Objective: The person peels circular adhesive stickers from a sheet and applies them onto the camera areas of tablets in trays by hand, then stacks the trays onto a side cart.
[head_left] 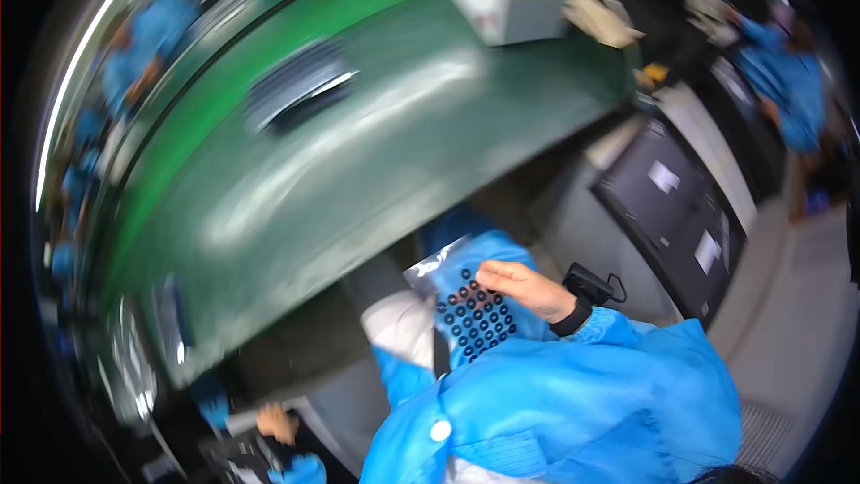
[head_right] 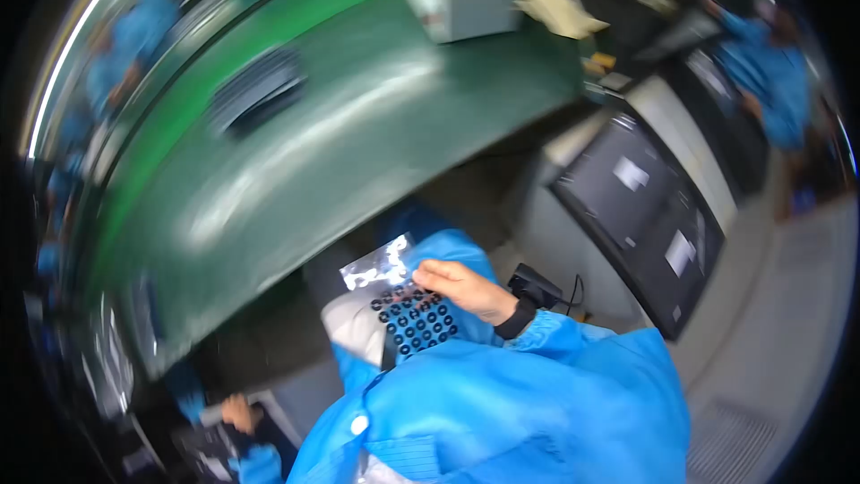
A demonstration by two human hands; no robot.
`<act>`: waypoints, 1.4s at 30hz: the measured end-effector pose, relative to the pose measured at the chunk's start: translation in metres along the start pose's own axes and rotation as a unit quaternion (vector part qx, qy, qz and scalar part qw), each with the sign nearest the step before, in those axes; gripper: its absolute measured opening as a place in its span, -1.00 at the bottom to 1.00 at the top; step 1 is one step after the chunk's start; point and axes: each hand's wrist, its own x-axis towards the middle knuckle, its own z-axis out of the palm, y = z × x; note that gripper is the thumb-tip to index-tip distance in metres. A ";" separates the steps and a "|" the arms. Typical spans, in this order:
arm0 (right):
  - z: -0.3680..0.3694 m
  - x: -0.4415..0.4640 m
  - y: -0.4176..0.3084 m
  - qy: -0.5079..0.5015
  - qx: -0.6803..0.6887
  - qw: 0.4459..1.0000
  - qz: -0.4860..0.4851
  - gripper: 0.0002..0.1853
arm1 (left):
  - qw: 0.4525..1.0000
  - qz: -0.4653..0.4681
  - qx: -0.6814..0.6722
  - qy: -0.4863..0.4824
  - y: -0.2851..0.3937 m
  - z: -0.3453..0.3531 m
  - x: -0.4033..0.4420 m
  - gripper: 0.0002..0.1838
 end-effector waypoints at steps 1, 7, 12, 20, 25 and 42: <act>-0.006 -0.016 0.001 0.042 0.013 0.999 -0.019 -0.75 | 0.999 -0.018 0.005 -0.035 -0.007 0.006 0.009 -0.61; -0.042 -0.090 0.004 0.215 0.060 0.972 -0.072 -0.76 | 0.986 0.123 0.070 -0.084 -0.001 -0.052 0.066 -0.50; -0.092 -0.174 0.000 0.409 -0.025 0.902 -0.135 -0.78 | 0.951 0.296 -0.031 -0.084 0.070 -0.141 0.096 -0.64; -0.199 -0.349 0.023 0.776 0.125 0.578 -0.219 -0.73 | 0.753 0.549 -0.357 -0.058 0.308 -0.407 0.068 -0.73; -0.236 -0.367 0.115 0.747 0.141 0.619 -0.197 -0.78 | 0.615 0.567 -0.547 0.043 0.501 -0.471 0.064 -0.51; -0.155 -0.376 0.147 0.849 -0.056 0.513 -0.115 -0.62 | 0.570 0.559 -0.579 -0.165 0.510 -0.432 0.033 -0.40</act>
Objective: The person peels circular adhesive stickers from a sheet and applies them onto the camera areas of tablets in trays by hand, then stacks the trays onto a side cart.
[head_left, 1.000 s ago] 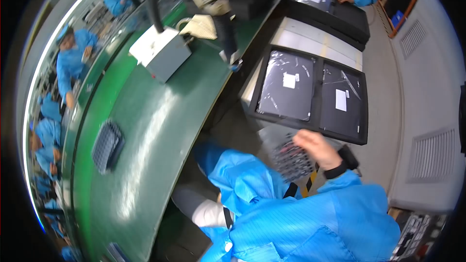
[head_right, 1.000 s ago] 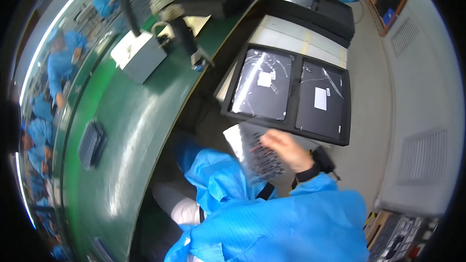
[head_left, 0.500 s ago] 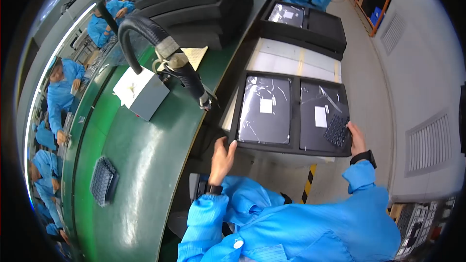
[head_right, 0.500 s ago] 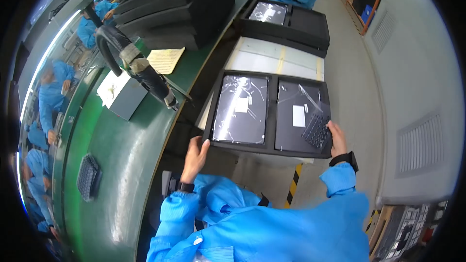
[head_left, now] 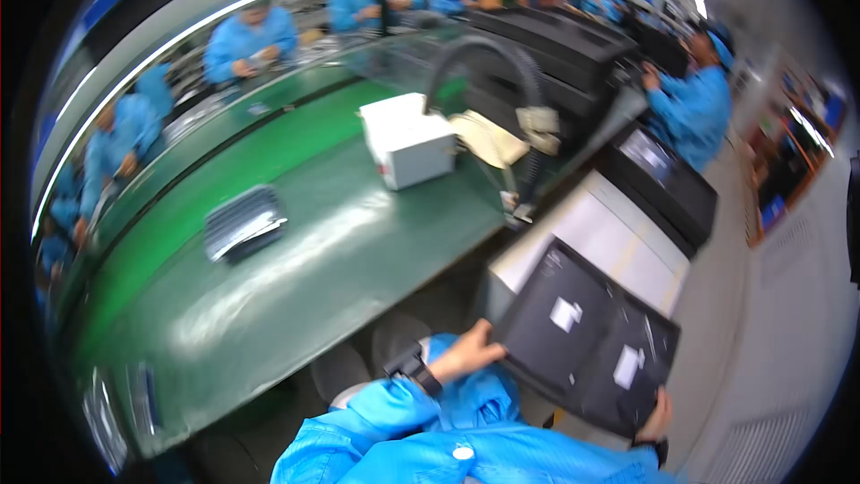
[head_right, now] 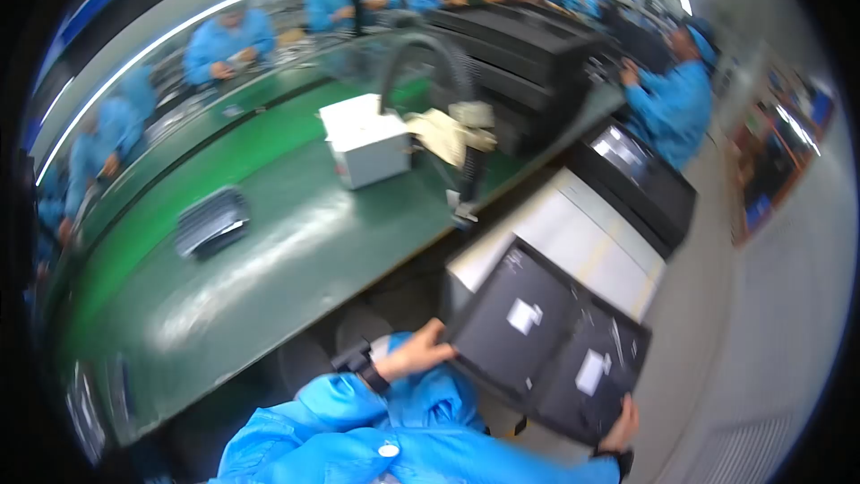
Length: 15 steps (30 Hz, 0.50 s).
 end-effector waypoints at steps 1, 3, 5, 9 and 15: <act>-0.019 -0.007 0.013 -0.001 -0.042 0.999 -0.002 -0.61 | 0.999 0.031 -0.030 -0.007 -0.002 0.008 -0.015 -0.37; 0.018 0.017 -0.007 -0.036 0.010 0.998 -0.046 -0.62 | 0.998 0.050 -0.022 -0.013 0.022 0.008 -0.034 -0.40; 0.020 0.014 -0.034 -0.028 0.087 0.992 -0.090 -0.62 | 0.991 0.129 0.005 0.021 0.037 0.002 -0.054 -0.44; 0.001 -0.021 -0.065 0.032 0.236 0.962 -0.132 -0.62 | 0.976 0.212 -0.017 0.046 0.086 -0.046 -0.094 -0.49; 0.022 -0.077 -0.200 -0.172 0.407 0.897 -0.007 -0.65 | 0.931 0.240 -0.002 0.275 0.101 -0.110 -0.194 -0.33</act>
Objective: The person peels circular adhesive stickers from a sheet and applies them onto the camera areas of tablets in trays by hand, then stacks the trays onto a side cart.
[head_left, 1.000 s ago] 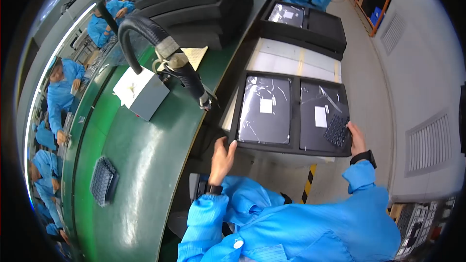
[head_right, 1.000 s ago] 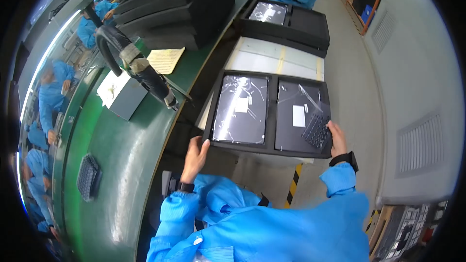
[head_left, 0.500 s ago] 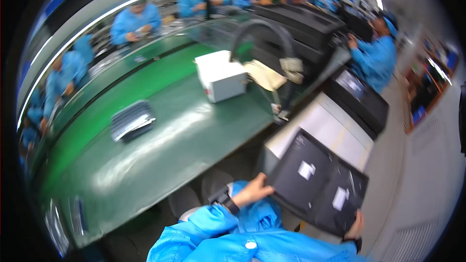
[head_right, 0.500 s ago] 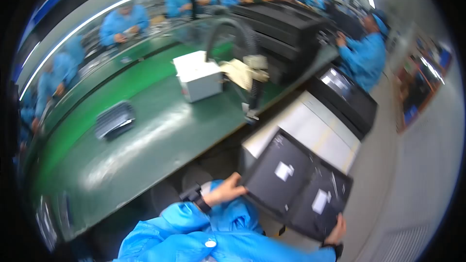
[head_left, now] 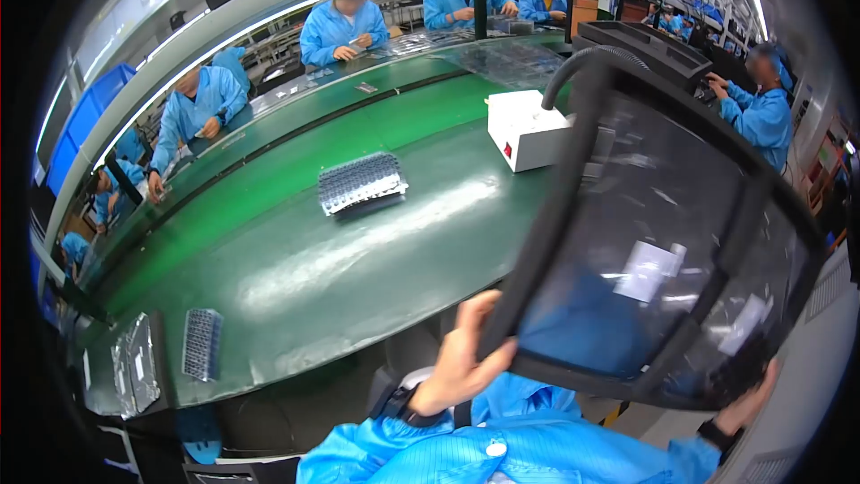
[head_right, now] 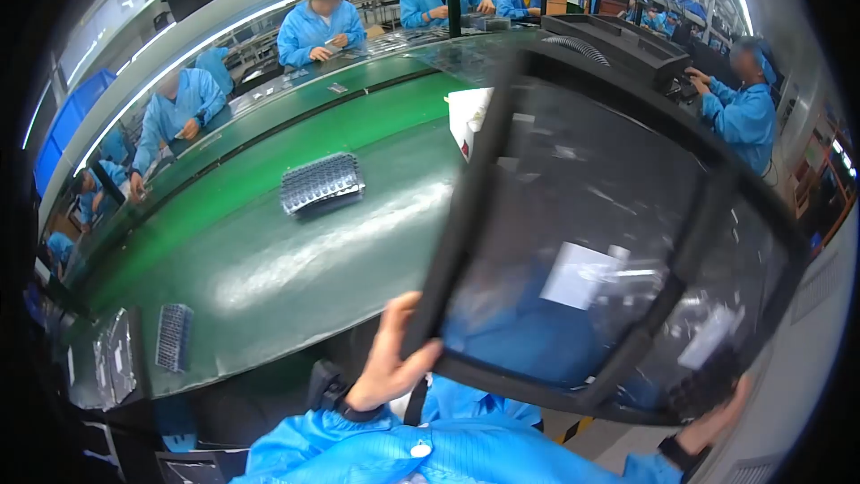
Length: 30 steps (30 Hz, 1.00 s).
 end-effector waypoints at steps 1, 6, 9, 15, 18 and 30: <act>0.030 0.001 0.000 -0.031 -0.026 0.999 -0.023 -0.68 | 0.999 -0.029 0.016 0.027 0.002 -0.020 -0.020 -0.24; 0.171 -0.001 0.056 -0.246 -0.215 0.935 -0.136 -0.80 | 0.936 -0.152 -0.068 0.311 0.026 -0.067 -0.116 -0.23; 0.241 -0.019 0.110 -0.368 -0.172 0.914 0.011 -0.80 | 0.906 -0.168 -0.016 0.388 0.024 -0.081 -0.157 -0.28; 0.311 -0.017 0.208 -0.556 -0.208 0.799 0.092 -0.74 | 0.873 -0.324 0.201 0.304 0.010 -0.128 -0.175 -0.42; 0.346 -0.023 0.176 -0.574 -0.213 0.784 -0.103 -0.72 | 0.754 -0.235 0.597 0.140 0.043 -0.169 -0.150 -0.41; 0.380 -0.087 0.187 -0.720 -0.141 0.619 0.282 -0.73 | 0.932 -0.335 -0.121 -0.066 -0.019 -0.142 0.073 -0.27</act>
